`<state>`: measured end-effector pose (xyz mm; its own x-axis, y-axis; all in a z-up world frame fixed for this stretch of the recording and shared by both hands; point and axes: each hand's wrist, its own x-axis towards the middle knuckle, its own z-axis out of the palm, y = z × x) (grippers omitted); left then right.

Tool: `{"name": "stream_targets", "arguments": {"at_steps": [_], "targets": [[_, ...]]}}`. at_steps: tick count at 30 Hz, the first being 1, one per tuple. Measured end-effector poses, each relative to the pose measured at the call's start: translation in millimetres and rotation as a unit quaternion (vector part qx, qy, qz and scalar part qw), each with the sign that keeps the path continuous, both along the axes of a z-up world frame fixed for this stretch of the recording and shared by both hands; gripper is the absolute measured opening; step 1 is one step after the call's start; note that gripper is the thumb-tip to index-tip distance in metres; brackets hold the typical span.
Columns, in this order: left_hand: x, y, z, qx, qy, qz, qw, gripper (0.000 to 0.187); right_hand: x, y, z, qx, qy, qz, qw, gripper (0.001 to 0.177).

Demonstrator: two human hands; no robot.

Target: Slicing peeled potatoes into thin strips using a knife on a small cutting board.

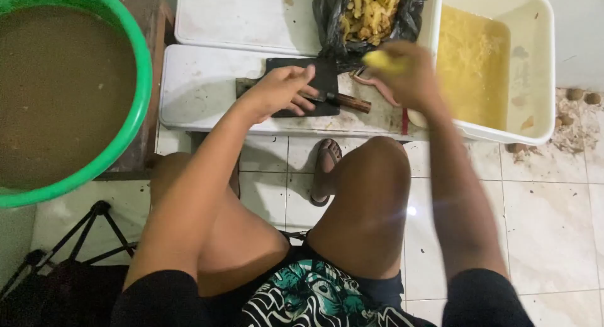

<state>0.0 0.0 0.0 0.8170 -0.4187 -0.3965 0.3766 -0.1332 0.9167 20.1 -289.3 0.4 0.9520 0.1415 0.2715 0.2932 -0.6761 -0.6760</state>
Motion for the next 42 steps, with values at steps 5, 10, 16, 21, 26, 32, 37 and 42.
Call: {"name": "stream_targets", "arguments": {"at_steps": [5, 10, 16, 21, 26, 32, 37, 42], "targets": [[31.7, -0.3, -58.0, -0.101, 0.117, 0.074, 0.985, 0.074, 8.8, 105.5, -31.8, -0.054, 0.074, 0.083, 0.992, 0.038], [61.3, 3.6, -114.7, -0.091, 0.129, 0.131, 0.979, 0.05, 17.3, 120.1, -45.7, -0.045, 0.029, 0.143, 0.988, 0.039], [44.9, 16.2, -41.6, -0.015, 0.114, 0.24, 0.964, 0.03, 23.8, 102.8, -31.3, 0.075, 0.202, 0.088, 0.973, 0.047], [41.3, 25.7, -41.0, -0.01, 0.136, 0.262, 0.955, 0.047, 58.6, 83.8, -83.1, -0.091, 0.161, 0.046, 0.982, 0.051], [46.6, 19.9, -51.2, -0.079, 0.151, 0.312, 0.935, 0.044, 73.4, 91.5, -101.8, -0.2, 0.089, 0.064, 0.974, 0.056], [44.1, 12.6, -71.2, -0.109, 0.15, 0.365, 0.912, 0.033, 71.0, 95.6, -110.8, -0.272, 0.079, 0.064, 0.957, 0.051], [30.5, 16.7, -50.9, -0.126, 0.15, 0.337, 0.921, 0.046, 60.4, 88.8, -103.6, -0.204, 0.056, 0.075, 0.975, 0.046], [29.7, 21.5, -55.0, 0.074, 0.124, 0.302, 0.942, 0.047, 33.4, 75.7, -78.9, -0.219, 0.031, 0.021, 0.975, 0.039]]}}
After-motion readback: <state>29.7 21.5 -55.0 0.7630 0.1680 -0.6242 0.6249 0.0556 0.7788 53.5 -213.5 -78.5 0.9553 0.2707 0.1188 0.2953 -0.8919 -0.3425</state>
